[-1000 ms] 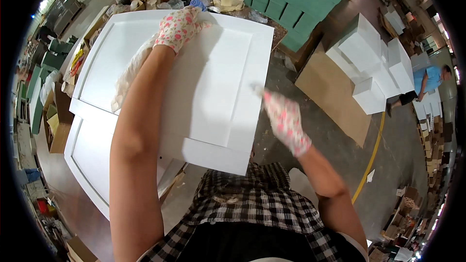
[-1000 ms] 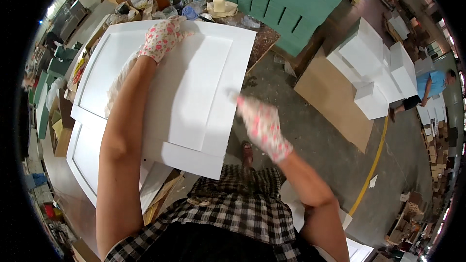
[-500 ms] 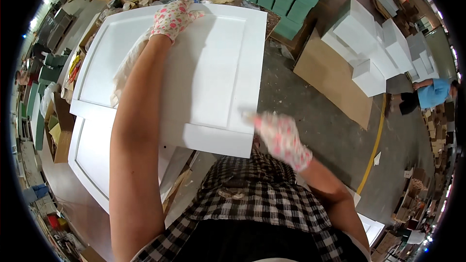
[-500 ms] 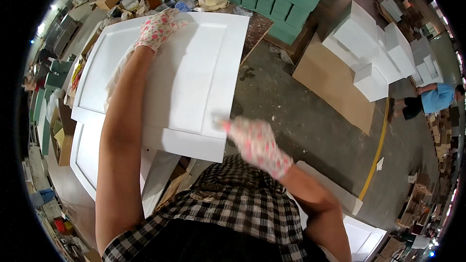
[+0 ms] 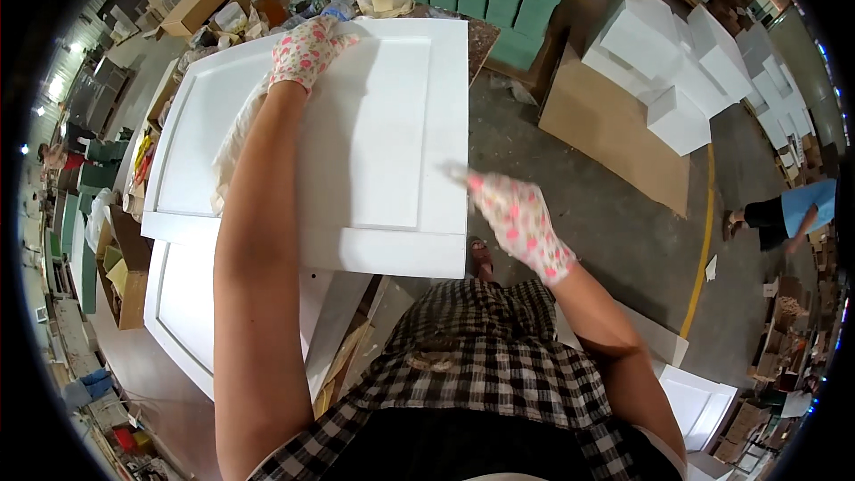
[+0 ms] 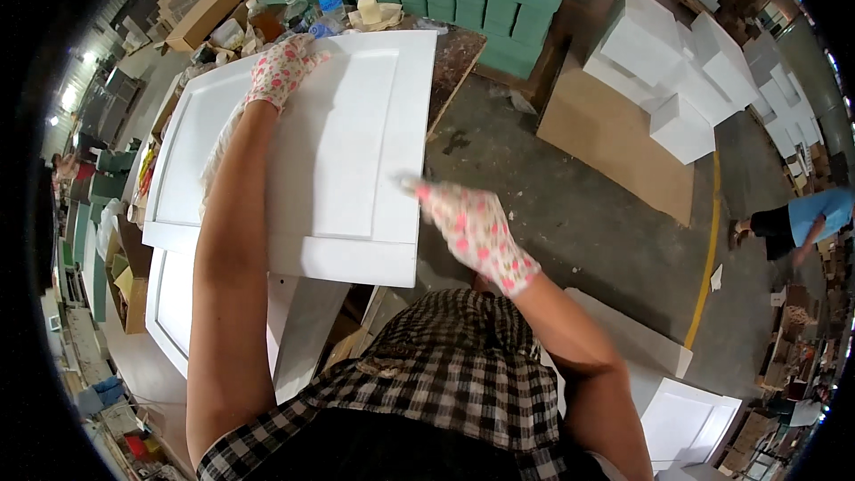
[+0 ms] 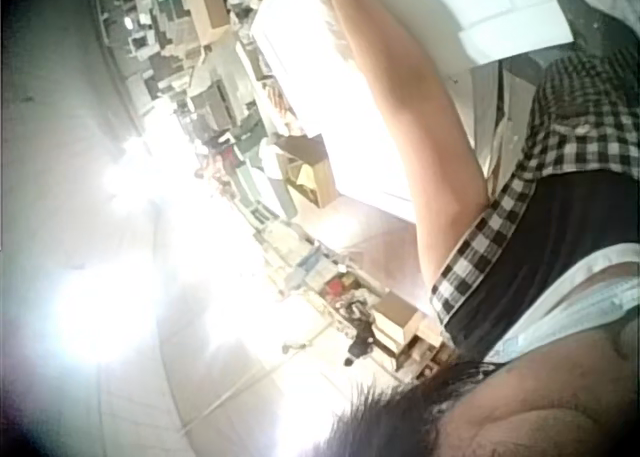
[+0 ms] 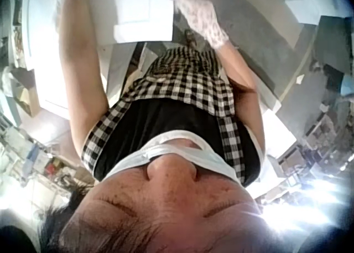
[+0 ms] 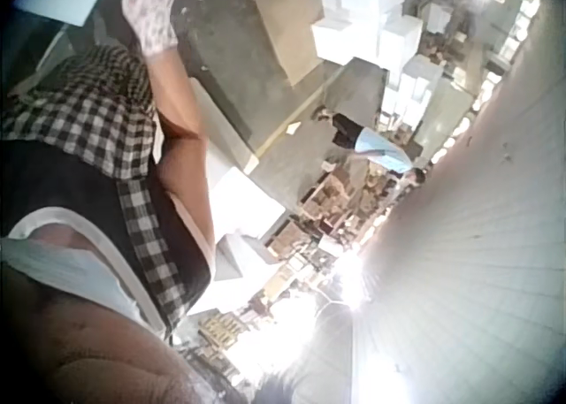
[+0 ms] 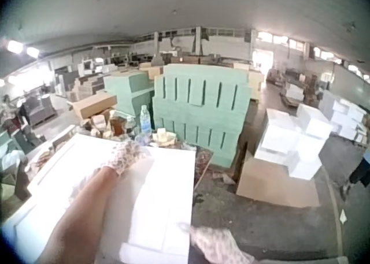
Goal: The person cleans white cabinet doors by scraping excess material from the edges with a tool and wiping the surfaces with a cloth and cleaning solution from a bottle.
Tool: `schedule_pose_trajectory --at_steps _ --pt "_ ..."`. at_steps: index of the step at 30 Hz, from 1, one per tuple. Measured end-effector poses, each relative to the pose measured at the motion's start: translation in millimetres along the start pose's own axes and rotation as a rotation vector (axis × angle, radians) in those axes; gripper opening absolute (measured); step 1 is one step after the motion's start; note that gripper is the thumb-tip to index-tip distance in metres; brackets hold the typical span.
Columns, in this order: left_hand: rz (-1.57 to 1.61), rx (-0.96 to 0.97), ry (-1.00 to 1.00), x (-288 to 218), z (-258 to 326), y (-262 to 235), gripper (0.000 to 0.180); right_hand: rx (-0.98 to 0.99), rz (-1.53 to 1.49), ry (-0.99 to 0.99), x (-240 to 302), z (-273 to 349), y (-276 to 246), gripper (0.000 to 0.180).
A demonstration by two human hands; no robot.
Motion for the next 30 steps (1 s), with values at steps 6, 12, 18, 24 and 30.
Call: schedule_pose_trajectory --at_steps 6,12,18,24,30 --pt "-0.021 -0.031 -0.048 6 -5 10 0.06 0.238 -0.142 -0.288 65 55 5 0.058" --pt "-0.04 -0.008 -0.002 12 -14 8 0.061 -0.013 -0.183 0.176 -2 0 -8 0.05" --pt "0.027 0.083 -0.091 -6 3 -5 0.062 -0.069 -0.165 -0.331 53 53 20 0.058" --pt "0.027 0.086 -0.056 -3 3 -8 0.06 0.019 -0.155 0.054 30 16 -19 0.045" --pt "0.027 0.086 -0.072 -5 3 -4 0.06 -0.022 0.24 -0.167 54 23 6 0.059"
Point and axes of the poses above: each hand's wrist, its own z-axis away from the middle knuckle, its own y-axis out of the palm, x = y × z, the point moved 1 cm from there along -z, towards the middle knuckle, and after that the axes turned 11 degrees about x, right-handed, at the moved point
